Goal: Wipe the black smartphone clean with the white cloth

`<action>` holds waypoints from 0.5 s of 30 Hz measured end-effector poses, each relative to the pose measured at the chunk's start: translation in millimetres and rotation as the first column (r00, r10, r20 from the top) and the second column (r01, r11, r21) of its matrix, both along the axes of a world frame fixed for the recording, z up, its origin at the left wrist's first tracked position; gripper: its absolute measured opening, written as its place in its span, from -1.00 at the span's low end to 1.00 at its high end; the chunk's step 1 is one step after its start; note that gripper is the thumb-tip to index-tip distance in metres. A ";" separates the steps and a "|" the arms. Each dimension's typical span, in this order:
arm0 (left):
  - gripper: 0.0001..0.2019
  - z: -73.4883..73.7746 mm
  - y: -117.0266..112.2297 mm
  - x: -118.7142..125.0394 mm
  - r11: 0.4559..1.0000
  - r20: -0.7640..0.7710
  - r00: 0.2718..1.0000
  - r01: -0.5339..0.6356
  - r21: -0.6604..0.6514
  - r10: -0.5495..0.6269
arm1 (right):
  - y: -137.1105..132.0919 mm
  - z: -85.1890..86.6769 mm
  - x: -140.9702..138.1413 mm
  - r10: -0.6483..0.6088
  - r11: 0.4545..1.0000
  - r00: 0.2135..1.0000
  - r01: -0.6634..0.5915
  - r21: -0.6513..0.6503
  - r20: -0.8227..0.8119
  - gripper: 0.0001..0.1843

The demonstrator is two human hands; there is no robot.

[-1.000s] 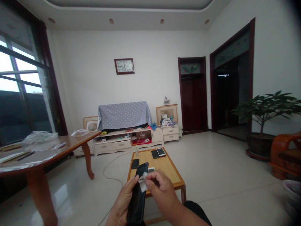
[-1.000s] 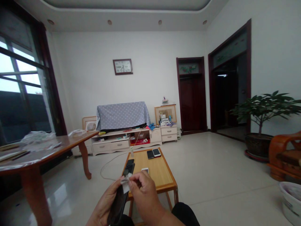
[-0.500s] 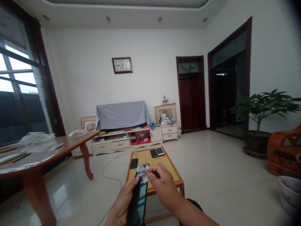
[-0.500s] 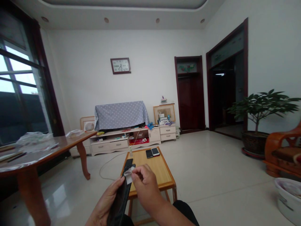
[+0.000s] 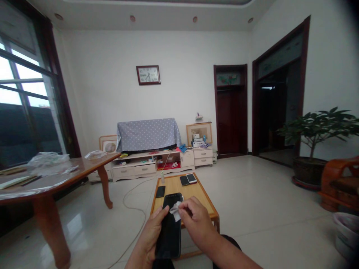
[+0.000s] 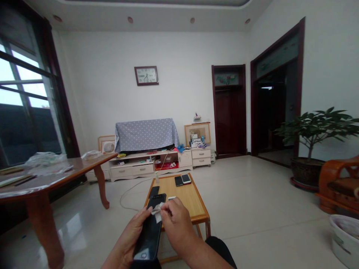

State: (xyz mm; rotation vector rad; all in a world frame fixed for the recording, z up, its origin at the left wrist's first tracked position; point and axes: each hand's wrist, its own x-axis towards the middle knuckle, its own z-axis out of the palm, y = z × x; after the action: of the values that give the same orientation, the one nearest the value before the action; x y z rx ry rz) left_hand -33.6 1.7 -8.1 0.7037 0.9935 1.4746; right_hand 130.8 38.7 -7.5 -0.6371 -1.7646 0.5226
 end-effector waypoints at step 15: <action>-0.58 -18.3 10.3 5.1 0.997 0.089 0.996 -0.024 -0.069 0.030 | -13.7 -13.4 4.4 -0.177 0.947 0.890 0.037 0.319 0.420 -0.75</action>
State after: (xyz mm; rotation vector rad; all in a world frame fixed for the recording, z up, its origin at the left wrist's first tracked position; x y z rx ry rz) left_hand -28.5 12.0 -26.5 0.5723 0.9825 1.4760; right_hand 135.2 25.0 -20.9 -0.6664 -2.1685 0.0139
